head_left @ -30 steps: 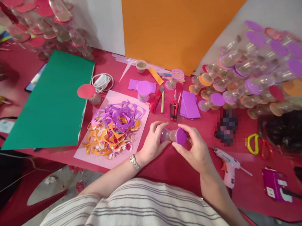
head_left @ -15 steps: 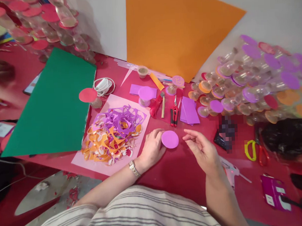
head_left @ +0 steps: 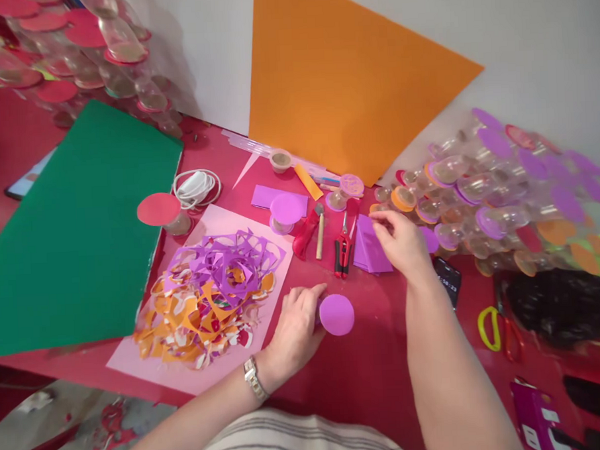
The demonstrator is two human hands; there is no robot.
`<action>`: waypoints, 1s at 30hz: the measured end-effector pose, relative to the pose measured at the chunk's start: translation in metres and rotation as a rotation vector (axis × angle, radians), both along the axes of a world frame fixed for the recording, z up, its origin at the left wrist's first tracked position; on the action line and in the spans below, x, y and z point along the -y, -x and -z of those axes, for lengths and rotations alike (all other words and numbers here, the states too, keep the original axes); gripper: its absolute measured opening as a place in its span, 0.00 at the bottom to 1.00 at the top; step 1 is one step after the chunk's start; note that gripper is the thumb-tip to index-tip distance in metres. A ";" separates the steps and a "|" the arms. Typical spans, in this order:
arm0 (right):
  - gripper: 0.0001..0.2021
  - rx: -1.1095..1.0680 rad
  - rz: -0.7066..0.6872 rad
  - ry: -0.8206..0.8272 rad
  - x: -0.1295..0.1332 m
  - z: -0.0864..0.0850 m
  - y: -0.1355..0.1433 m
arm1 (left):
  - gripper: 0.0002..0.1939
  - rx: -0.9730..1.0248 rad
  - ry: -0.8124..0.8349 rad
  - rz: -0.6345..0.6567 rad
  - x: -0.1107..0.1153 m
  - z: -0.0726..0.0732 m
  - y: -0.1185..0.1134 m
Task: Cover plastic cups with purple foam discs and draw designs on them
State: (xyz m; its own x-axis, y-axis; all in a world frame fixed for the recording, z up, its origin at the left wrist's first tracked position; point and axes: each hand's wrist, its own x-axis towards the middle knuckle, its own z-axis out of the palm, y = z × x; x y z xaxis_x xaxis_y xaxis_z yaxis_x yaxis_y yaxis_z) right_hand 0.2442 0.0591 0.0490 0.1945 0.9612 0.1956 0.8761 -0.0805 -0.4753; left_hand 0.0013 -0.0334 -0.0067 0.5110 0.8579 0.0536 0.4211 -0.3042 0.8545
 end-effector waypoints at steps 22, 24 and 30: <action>0.09 0.335 -0.126 0.202 -0.143 0.030 -0.020 | 0.33 0.012 0.085 0.003 0.001 -0.007 0.001; 0.10 0.355 -0.154 0.224 -0.144 0.032 -0.022 | 0.33 0.013 0.090 0.001 0.001 -0.006 0.000; 0.12 0.381 -0.198 0.276 -0.141 0.034 -0.026 | 0.32 0.002 0.084 0.012 0.002 -0.005 0.000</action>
